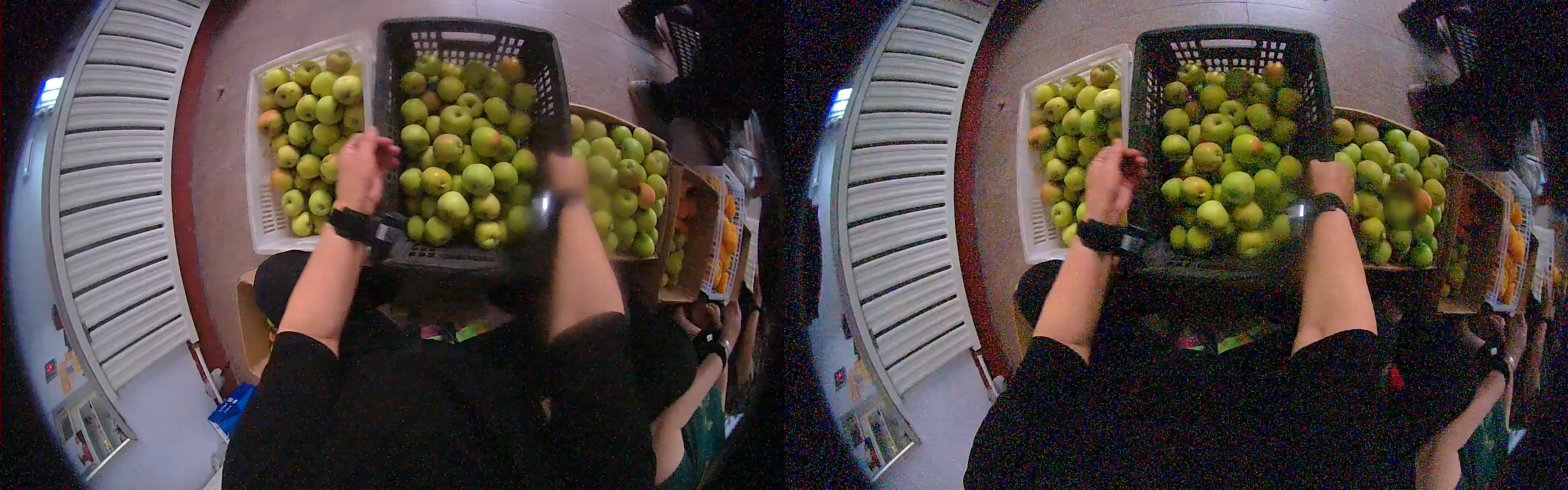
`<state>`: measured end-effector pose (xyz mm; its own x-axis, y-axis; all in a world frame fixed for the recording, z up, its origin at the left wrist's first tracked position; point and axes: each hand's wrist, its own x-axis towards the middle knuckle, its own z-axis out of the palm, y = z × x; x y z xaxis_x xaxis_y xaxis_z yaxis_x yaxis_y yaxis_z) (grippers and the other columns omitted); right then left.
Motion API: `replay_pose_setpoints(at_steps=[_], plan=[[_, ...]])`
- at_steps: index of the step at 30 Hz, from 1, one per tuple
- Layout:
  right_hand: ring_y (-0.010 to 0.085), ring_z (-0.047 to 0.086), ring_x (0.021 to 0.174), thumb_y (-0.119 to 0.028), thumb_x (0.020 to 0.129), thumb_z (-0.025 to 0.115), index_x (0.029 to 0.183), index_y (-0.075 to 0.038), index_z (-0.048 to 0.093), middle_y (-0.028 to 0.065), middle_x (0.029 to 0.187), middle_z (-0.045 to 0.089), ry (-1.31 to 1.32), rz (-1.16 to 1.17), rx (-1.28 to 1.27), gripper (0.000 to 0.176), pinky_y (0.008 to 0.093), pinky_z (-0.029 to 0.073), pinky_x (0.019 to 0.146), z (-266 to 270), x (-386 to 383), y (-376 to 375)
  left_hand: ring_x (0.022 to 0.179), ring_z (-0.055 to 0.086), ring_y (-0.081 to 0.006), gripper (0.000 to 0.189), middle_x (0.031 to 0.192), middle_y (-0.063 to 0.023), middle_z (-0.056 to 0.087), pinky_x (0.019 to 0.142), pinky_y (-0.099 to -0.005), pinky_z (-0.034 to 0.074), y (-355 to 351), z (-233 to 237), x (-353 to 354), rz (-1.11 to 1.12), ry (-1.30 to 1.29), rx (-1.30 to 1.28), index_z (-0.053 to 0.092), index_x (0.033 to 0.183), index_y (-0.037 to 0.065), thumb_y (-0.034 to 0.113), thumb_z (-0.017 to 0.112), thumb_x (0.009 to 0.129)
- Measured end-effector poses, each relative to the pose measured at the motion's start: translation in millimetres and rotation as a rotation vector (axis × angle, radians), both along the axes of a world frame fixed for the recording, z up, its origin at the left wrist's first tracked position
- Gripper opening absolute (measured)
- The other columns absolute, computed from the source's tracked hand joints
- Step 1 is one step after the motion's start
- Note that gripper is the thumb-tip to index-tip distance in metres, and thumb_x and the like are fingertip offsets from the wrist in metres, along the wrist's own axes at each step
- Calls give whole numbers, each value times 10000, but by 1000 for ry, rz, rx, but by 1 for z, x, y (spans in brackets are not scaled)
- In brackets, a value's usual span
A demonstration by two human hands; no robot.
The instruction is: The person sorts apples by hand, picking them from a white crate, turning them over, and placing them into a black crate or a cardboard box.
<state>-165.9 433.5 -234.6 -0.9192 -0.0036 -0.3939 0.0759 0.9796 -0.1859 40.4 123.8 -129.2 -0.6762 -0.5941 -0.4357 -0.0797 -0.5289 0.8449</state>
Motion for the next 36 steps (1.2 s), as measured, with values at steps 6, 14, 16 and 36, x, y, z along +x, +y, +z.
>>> replay_pose_setpoints(at_steps=[6, 14, 16, 36], plan=[[370, 565, 967, -358, 746, 475, 917, -54, 654, 196, 1036, 588, -26, -97, -91, 392, 459, 456, 831, 37, 12, -11, 633, 596, -194, 266, 718, -97, 608, 547, -311, 470, -101, -1, 34, 129, -468, -270, 545, 795, 34, 293, 528, 858], [377, 561, 969, -352, 715, 510, 906, -21, 648, 211, 1027, 588, -49, -163, -100, 406, 464, 444, 835, 41, 10, -13, 946, 520, -367, 440, 973, -224, 572, 842, -394, 429, -121, -89, 51, -625, -794, -1251, 565, 988, -15, 163, 693, 606], [376, 560, 971, -348, 706, 516, 906, -20, 648, 215, 1028, 586, -52, -107, -71, 406, 463, 442, 835, 33, 8, -7, 971, 502, -370, 496, 994, -228, 553, 853, -393, 425, -121, -104, 53, -635, -767, -1298, 541, 1025, -11, 148, 711, 587], [362, 570, 960, -322, 715, 519, 904, -46, 654, 181, 1023, 603, -26, 28, -26, 361, 453, 460, 818, 13, 5, -4, 1009, 507, -359, 458, 1157, -194, 486, 742, -388, 483, -89, 37, 28, -290, 338, 639, 444, 1192, 30, 323, 461, 841]])
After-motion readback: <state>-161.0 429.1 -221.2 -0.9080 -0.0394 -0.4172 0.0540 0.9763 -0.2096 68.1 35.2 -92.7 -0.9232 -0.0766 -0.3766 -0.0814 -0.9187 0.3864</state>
